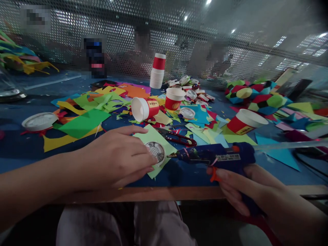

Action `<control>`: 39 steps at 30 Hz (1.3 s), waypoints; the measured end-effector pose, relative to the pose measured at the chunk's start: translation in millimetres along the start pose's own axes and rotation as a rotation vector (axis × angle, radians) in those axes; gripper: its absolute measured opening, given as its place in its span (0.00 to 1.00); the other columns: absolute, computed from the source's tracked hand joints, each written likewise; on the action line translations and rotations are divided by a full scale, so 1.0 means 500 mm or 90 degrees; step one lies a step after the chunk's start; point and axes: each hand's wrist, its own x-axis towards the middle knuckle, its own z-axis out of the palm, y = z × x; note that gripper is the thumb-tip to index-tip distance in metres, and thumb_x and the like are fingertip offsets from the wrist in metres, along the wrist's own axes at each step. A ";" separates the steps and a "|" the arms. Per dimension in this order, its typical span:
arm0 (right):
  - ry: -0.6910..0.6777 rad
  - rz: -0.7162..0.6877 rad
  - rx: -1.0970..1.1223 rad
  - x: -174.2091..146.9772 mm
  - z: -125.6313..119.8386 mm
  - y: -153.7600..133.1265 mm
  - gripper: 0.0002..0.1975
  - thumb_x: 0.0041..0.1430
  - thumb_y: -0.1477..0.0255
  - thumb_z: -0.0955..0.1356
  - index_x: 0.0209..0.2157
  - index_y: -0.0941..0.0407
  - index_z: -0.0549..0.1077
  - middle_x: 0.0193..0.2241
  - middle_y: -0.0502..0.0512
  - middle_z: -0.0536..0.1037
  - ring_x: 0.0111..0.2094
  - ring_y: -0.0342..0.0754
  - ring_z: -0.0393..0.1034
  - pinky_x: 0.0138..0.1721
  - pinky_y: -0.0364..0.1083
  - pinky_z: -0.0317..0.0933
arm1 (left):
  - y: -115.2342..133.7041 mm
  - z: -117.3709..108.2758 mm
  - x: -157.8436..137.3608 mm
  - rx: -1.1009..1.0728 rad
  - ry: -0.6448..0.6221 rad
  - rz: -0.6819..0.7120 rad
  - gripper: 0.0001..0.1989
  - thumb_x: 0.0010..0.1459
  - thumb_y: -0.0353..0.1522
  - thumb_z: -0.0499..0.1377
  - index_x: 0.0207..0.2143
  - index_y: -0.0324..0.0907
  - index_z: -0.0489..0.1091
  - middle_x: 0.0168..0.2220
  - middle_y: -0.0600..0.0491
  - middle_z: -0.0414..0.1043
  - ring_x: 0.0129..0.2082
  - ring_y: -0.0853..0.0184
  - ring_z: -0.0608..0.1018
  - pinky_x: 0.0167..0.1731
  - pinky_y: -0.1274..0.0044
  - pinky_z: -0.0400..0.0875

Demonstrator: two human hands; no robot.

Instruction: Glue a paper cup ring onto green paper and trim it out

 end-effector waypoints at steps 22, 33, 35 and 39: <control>-0.026 -0.014 0.127 0.004 -0.003 0.024 0.27 0.50 0.48 0.70 0.12 0.55 0.66 0.09 0.52 0.65 0.13 0.42 0.56 0.18 0.44 0.48 | -0.005 -0.009 0.003 -0.036 -0.068 0.002 0.12 0.60 0.40 0.59 0.42 0.45 0.74 0.34 0.54 0.78 0.34 0.65 0.78 0.56 0.66 0.59; -0.015 0.032 0.207 0.010 0.002 0.025 0.27 0.41 0.49 0.75 0.10 0.54 0.65 0.09 0.50 0.63 0.12 0.41 0.55 0.15 0.44 0.50 | -0.014 -0.009 0.011 -0.156 -0.066 -0.079 0.13 0.63 0.30 0.52 0.42 0.45 0.76 0.38 0.56 0.80 0.37 0.66 0.79 0.48 0.72 0.65; -0.021 0.044 0.212 0.010 0.003 0.026 0.27 0.41 0.50 0.76 0.10 0.54 0.64 0.09 0.50 0.62 0.11 0.41 0.55 0.15 0.44 0.49 | -0.017 -0.009 0.011 -0.173 -0.067 -0.096 0.13 0.63 0.29 0.52 0.44 0.45 0.76 0.38 0.57 0.80 0.38 0.66 0.79 0.43 0.75 0.67; -0.035 0.027 0.178 0.012 -0.001 0.026 0.28 0.43 0.48 0.74 0.11 0.54 0.66 0.08 0.51 0.61 0.11 0.41 0.55 0.15 0.45 0.48 | -0.013 -0.011 0.011 -0.179 -0.048 -0.121 0.13 0.64 0.28 0.53 0.46 0.42 0.74 0.39 0.55 0.79 0.38 0.66 0.79 0.38 0.77 0.69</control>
